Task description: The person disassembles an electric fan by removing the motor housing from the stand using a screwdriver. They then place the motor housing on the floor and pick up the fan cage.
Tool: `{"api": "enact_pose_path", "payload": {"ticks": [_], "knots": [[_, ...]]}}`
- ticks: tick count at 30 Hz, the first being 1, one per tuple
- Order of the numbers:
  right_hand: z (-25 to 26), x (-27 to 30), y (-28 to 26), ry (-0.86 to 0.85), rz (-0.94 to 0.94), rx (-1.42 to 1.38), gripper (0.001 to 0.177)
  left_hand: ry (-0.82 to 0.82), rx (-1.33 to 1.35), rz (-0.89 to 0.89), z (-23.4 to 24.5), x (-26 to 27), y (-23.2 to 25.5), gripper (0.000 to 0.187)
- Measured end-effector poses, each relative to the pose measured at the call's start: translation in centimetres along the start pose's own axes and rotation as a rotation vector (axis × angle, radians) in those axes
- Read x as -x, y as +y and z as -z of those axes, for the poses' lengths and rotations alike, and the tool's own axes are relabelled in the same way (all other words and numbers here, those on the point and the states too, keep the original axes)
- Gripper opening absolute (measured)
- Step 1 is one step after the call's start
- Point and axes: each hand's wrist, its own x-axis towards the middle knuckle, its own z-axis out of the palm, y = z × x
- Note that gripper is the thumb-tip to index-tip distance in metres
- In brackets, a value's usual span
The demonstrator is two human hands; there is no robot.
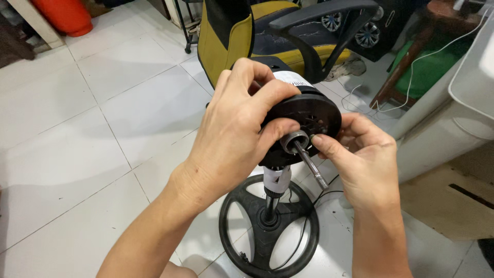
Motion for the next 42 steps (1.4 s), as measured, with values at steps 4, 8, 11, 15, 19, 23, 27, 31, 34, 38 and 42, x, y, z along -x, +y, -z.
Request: {"api": "enact_pose_path", "payload": {"ticks": [4, 8, 11, 15, 19, 23, 27, 31, 34, 38, 42], "knots": [[0.1, 0.0, 0.2, -0.035, -0.023, -0.087, 0.025, 0.010, 0.034, -0.016, -0.3, 0.4, -0.2, 0.047], [-0.2, -0.2, 0.7, -0.012, -0.035, -0.073, 0.025, 0.014, 0.027, -0.017, -0.7, 0.2, -0.4, 0.052], [-0.4, -0.5, 0.8, -0.020, -0.025, -0.068, 0.025, 0.003, 0.037, -0.017, -0.6, 0.0, -0.6, 0.050], [-0.2, -0.9, 0.4, -0.078, -0.024, -0.047, 0.025, -0.019, 0.075, 0.007, -0.6, 0.1, -0.6, 0.046], [0.3, -1.4, -0.6, -0.134, -0.037, 0.133, 0.025, -0.030, 0.175, 0.032, -0.5, 0.4, -0.4, 0.041], [0.4, -2.4, -1.1, -0.169, -0.034, 0.203, 0.026, 0.010, 0.185, 0.047, -0.9, 0.6, 0.0, 0.035], [0.1, -2.9, -0.9, -0.211, -0.011, 0.187, 0.025, 0.060, 0.193, 0.069, -1.2, 0.7, 0.3, 0.035], [0.6, -2.6, -0.9, -0.234, -0.018, 0.257, 0.027, 0.038, 0.138, -0.062, -0.8, -0.1, -0.3, 0.034], [0.4, -2.5, -0.5, -0.231, -0.003, 0.158, 0.029, -0.050, 0.198, -0.047, -0.7, -1.2, -1.2, 0.032], [0.2, -2.5, 0.1, -0.202, -0.069, 0.039, 0.030, -0.066, 0.238, -0.025, -0.8, -1.3, -1.6, 0.029], [-0.3, -2.8, 0.4, -0.184, -0.015, 0.053, 0.027, 0.068, 0.238, -0.070, -1.3, -0.4, -1.3, 0.023]]}}
